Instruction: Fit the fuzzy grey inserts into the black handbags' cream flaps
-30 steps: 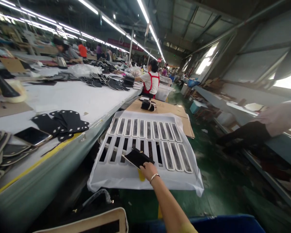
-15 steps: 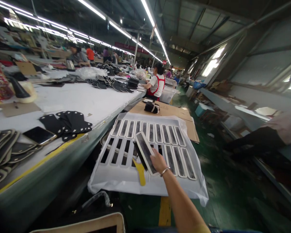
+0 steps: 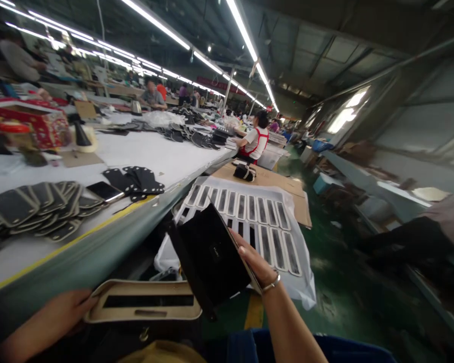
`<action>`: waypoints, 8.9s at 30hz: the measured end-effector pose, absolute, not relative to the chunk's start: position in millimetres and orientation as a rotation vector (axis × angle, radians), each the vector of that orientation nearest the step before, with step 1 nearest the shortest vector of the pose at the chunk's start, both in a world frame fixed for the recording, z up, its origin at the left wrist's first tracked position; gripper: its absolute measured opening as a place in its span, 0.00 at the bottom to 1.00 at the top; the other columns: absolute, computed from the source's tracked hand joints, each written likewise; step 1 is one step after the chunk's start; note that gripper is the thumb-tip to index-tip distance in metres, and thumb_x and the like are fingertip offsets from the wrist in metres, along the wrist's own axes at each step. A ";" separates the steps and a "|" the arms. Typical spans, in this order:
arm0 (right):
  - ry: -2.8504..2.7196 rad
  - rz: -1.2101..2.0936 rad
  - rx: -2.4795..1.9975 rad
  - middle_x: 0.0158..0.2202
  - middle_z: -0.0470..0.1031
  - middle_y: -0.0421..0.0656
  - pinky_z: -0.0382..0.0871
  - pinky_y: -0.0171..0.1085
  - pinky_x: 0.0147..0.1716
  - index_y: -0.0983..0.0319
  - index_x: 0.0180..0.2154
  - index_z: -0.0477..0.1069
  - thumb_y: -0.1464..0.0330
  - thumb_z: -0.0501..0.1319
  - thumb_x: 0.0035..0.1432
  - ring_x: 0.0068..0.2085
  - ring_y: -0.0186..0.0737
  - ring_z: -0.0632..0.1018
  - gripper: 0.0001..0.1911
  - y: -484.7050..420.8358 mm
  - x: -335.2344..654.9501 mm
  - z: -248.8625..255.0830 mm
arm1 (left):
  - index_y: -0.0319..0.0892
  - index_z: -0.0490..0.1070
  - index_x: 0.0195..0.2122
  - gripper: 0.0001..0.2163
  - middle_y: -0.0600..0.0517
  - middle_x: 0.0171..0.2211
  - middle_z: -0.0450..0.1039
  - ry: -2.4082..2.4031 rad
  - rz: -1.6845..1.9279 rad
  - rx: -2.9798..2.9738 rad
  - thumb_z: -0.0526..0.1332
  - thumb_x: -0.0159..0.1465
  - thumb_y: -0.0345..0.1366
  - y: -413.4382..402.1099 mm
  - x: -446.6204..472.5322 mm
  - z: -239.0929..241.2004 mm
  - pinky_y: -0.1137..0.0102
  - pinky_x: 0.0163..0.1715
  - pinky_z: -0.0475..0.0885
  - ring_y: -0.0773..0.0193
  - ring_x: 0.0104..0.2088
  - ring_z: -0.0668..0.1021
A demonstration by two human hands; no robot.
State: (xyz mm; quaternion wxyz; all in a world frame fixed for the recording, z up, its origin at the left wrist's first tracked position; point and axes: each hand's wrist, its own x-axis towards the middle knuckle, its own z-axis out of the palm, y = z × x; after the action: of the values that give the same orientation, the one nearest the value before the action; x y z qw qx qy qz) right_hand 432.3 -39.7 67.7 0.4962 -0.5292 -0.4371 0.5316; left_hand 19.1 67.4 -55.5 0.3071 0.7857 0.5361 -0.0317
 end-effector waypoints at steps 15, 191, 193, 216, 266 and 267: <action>-1.632 1.501 -1.650 0.52 0.70 0.51 0.59 0.52 0.54 0.62 0.57 0.60 0.48 0.36 0.60 0.52 0.47 0.71 0.35 3.5 381.6 29.7 | 0.41 0.68 0.21 0.13 0.48 0.21 0.73 1.472 -0.122 2.084 0.49 0.59 0.35 58.5 24.1 -19.3 0.71 0.26 0.63 0.62 0.25 0.75; -2.996 -0.015 -1.723 0.44 0.66 0.51 0.58 0.41 0.33 0.54 0.61 0.49 0.49 0.62 0.46 0.40 0.49 0.67 0.44 -5.0 268.1 10.6 | 0.39 0.66 0.37 0.05 0.43 0.47 0.67 0.424 -0.035 3.033 0.52 0.64 0.31 17.2 35.1 -24.3 0.64 0.41 0.71 0.55 0.45 0.71; -2.995 -0.033 -1.733 0.44 0.66 0.51 0.58 0.41 0.33 0.55 0.61 0.49 0.49 0.62 0.46 0.40 0.49 0.67 0.44 -4.1 264.8 10.3 | 0.39 0.66 0.37 0.05 0.43 0.46 0.67 0.437 -0.048 3.010 0.51 0.64 0.30 18.9 34.1 -22.3 0.65 0.41 0.71 0.56 0.45 0.71; -2.896 0.281 -1.649 0.48 0.66 0.55 0.64 0.45 0.38 0.60 0.60 0.53 0.51 0.64 0.45 0.44 0.53 0.70 0.44 -6.9 269.9 20.7 | 0.34 0.58 0.57 0.20 0.41 0.43 0.68 0.620 -0.351 3.034 0.51 0.64 0.34 7.8 62.1 -19.7 0.65 0.29 0.72 0.53 0.41 0.70; -2.701 0.900 -2.050 0.42 0.76 0.58 0.67 0.37 0.42 0.71 0.43 0.73 0.72 0.53 0.53 0.45 0.48 0.76 0.18 5.9 327.1 28.2 | 0.40 0.67 0.38 0.07 0.48 0.56 0.63 0.208 0.139 3.036 0.50 0.65 0.32 12.3 67.9 -34.1 0.62 0.46 0.64 0.55 0.51 0.67; -2.709 0.890 -2.065 0.41 0.76 0.59 0.68 0.38 0.40 0.72 0.41 0.74 0.72 0.54 0.52 0.43 0.49 0.77 0.17 7.6 325.0 27.4 | 0.40 0.67 0.37 0.07 0.48 0.59 0.61 0.206 0.122 3.019 0.50 0.65 0.32 13.0 70.1 -31.7 0.61 0.48 0.62 0.55 0.53 0.65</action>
State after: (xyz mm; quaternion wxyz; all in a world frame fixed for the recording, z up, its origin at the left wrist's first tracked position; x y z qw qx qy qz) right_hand 325.0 7.6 27.4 -0.1884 -0.5762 -0.7556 0.2484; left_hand 70.1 13.0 -31.7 0.0567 0.9953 0.0680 0.0401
